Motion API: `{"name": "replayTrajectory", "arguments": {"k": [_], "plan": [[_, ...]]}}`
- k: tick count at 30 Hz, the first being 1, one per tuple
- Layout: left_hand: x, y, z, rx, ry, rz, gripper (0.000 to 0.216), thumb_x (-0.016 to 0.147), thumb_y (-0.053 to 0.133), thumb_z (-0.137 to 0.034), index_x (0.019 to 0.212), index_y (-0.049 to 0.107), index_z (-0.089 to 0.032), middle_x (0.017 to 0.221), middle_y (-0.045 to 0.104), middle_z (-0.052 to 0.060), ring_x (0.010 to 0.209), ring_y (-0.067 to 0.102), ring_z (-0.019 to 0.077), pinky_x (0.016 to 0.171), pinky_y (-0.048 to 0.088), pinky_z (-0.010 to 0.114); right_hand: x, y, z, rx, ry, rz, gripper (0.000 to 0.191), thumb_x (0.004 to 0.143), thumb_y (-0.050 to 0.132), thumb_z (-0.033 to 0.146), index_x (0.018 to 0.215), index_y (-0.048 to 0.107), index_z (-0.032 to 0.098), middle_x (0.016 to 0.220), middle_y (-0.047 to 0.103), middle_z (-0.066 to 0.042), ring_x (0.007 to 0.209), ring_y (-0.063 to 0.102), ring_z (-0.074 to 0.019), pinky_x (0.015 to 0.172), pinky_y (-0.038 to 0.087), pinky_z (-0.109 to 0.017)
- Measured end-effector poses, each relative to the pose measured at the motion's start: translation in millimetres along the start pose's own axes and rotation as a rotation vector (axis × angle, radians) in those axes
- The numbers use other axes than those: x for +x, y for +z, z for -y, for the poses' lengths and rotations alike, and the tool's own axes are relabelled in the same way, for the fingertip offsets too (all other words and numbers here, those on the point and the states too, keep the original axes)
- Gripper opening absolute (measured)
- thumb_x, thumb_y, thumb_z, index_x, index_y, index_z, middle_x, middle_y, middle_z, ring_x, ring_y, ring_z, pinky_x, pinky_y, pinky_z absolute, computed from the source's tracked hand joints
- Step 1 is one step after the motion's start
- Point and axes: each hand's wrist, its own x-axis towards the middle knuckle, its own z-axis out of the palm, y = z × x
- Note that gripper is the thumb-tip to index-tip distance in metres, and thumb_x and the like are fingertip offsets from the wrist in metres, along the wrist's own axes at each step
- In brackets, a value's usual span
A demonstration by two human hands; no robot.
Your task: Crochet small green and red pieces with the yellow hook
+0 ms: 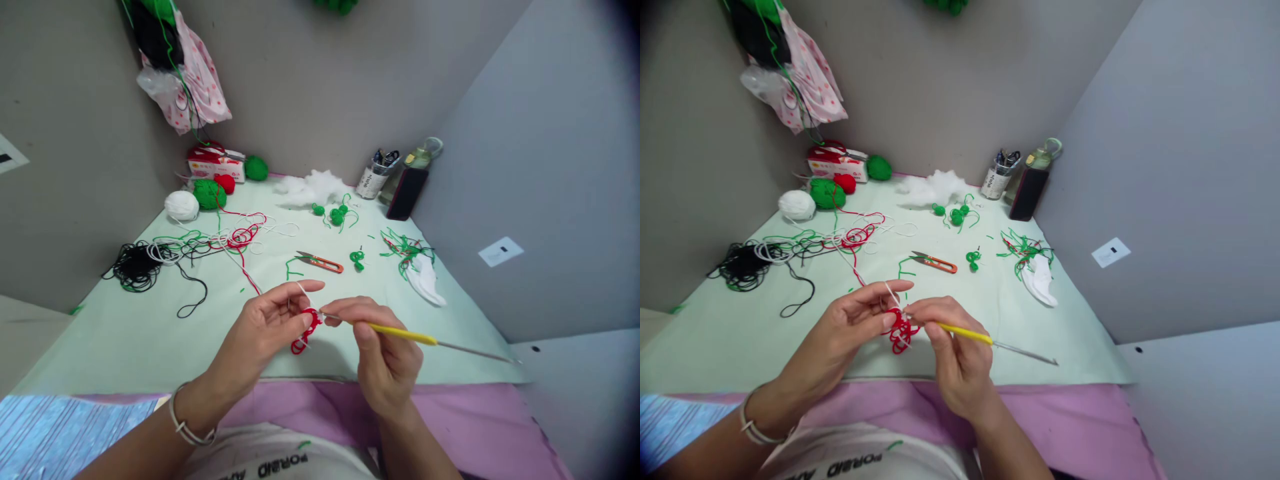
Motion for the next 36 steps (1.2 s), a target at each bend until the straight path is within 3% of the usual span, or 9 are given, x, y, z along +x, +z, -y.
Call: {"name": "replayTrajectory", "arguments": {"k": [8,13,21,29,36], "plan": [[1.8,7.0,-4.2,0.023,0.008,-0.024,0.035,0.082,0.084,-0.023,0.117,0.082,-0.027,0.081,0.063,-0.002,0.075,0.058,0.0128,0.069,0.05,0.024,-1.7,-4.3,-4.4,-0.218,-0.176,0.087,0.031,0.102,0.053,0.009,0.123,0.069,0.025,0.106,0.08,-0.008,0.099,0.075,-0.0231,0.08,0.061,-0.04],[0.5,2.2,-5.6,-0.005,-0.01,0.006,0.033,0.086,0.08,-0.027,0.12,0.082,-0.029,0.085,0.063,0.0,0.079,0.058,0.0142,0.073,0.05,0.025,-2.7,-1.0,-4.3,-0.148,-0.112,0.024,0.03,0.103,0.052,0.011,0.12,0.072,0.026,0.104,0.081,-0.007,0.098,0.075,-0.0228,0.082,0.06,-0.04],[0.2,-1.5,-2.7,0.012,-0.016,0.045,0.03,0.089,0.078,-0.029,0.119,0.082,-0.028,0.087,0.063,0.001,0.082,0.057,0.015,0.074,0.047,0.026,2.3,0.4,-6.9,0.193,0.109,-0.042,0.021,0.107,0.053,0.023,0.106,0.074,0.025,0.097,0.079,-0.006,0.082,0.073,-0.0192,0.071,0.06,-0.035],[-0.4,1.6,-5.4,0.072,0.026,-0.011,0.028,0.086,0.08,-0.028,0.114,0.082,-0.026,0.08,0.064,-0.001,0.076,0.057,0.014,0.07,0.049,0.025,-0.2,-3.8,-0.3,-0.139,-0.092,0.055,0.027,0.105,0.051,0.015,0.117,0.071,0.027,0.101,0.081,-0.007,0.092,0.076,-0.0236,0.077,0.062,-0.041],[-2.5,8.0,-4.6,0.136,0.102,-0.112,0.032,0.083,0.082,-0.025,0.115,0.082,-0.025,0.081,0.064,0.0,0.078,0.059,0.0156,0.073,0.052,0.027,-4.8,1.5,-1.5,-0.5,-0.319,0.131,0.038,0.101,0.056,0.011,0.135,0.064,0.027,0.111,0.08,-0.012,0.093,0.077,-0.0222,0.076,0.066,-0.037]]}}
